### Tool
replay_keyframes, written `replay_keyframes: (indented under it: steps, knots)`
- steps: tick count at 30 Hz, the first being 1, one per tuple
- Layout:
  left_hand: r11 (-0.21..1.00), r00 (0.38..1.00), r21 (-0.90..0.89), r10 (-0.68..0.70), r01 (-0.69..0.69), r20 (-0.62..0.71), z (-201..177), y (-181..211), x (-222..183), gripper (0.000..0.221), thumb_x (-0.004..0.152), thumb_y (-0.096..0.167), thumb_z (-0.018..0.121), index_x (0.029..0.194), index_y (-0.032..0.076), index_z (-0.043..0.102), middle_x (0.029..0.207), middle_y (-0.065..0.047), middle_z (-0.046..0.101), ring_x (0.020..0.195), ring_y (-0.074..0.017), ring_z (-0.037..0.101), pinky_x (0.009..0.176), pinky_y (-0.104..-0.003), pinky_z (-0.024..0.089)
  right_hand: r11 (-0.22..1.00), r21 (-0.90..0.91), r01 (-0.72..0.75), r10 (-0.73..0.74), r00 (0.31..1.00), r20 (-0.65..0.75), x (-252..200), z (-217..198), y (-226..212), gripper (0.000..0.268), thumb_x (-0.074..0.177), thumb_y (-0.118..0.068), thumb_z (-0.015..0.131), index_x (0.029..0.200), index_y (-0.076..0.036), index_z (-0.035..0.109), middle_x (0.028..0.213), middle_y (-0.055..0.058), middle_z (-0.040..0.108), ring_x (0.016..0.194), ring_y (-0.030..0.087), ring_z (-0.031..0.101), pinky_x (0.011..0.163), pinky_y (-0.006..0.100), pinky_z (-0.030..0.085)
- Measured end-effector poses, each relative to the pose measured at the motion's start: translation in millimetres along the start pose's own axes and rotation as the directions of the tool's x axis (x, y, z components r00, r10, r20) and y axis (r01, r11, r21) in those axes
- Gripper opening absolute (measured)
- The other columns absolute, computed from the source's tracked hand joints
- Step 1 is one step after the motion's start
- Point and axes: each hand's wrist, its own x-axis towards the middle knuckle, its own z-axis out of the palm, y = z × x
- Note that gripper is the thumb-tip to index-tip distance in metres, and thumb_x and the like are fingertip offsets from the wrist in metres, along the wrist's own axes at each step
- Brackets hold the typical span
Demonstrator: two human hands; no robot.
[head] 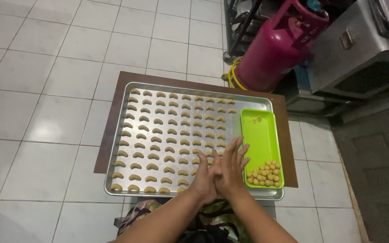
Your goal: Shaping small dough balls into crescent-shaped pastries and arranging them on a baking tray.
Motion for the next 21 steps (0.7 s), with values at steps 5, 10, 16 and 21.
replay_keyframes:
  steps: [5, 10, 16, 21]
  knots:
    - [0.968, 0.936, -0.045, 0.249, -0.245, 0.251, -37.7, -14.0, 25.2, 0.101, 0.089, 0.086, 0.018, 0.165, 0.019, 0.018, 0.173, 0.001, 0.013, 0.159, -0.0294, 0.014, 0.127, -0.051, 0.016, 0.987, 0.059, 0.149, -0.153, 0.985, 0.079, -8.0, -9.9, -34.4, 0.107, 0.091, -0.080, -0.008, 0.158, 0.002, -0.017, 0.164, 0.038, -0.003, 0.149, 0.050, 0.027, 0.115, 0.071, -0.010]
    - [0.999, 0.997, -0.027, 0.038, -0.040, -0.074, 2.2, 0.0, 4.6, 0.111, 0.076, 0.096, 0.017, 0.165, 0.031, 0.007, 0.171, -0.013, 0.016, 0.154, -0.0312, 0.025, 0.119, -0.045, 0.026, 0.994, 0.059, -0.089, 0.087, 0.995, 0.045, 5.6, -3.6, 4.5, 0.108, 0.089, -0.080, 0.001, 0.159, 0.001, -0.012, 0.166, 0.034, -0.014, 0.149, 0.059, -0.021, 0.108, 0.077, -0.014]
    - [0.963, 0.936, -0.104, 0.268, -0.250, 0.228, 7.8, 6.0, 4.3, 0.098, 0.092, 0.081, 0.012, 0.165, 0.016, 0.017, 0.174, 0.005, 0.010, 0.159, -0.0228, 0.013, 0.130, -0.047, 0.014, 0.993, 0.041, -0.111, 0.104, 0.986, 0.133, 8.1, -2.4, -4.1, 0.117, 0.080, -0.086, -0.005, 0.159, 0.001, -0.013, 0.166, 0.034, -0.015, 0.147, 0.061, -0.022, 0.104, 0.081, -0.014]
    - [0.923, 0.998, -0.381, -0.045, 0.055, 0.037, -7.7, 9.9, 3.6, 0.119, 0.079, 0.098, 0.020, 0.169, 0.020, 0.017, 0.135, -0.014, 0.064, 0.070, -0.0101, 0.060, 0.068, -0.023, 0.049, 0.922, 0.359, -0.142, 0.069, 0.975, 0.211, 9.4, -30.9, -7.5, 0.129, 0.072, -0.099, 0.000, 0.161, -0.006, -0.004, 0.171, 0.024, -0.004, 0.155, 0.051, -0.010, 0.112, 0.075, -0.004]
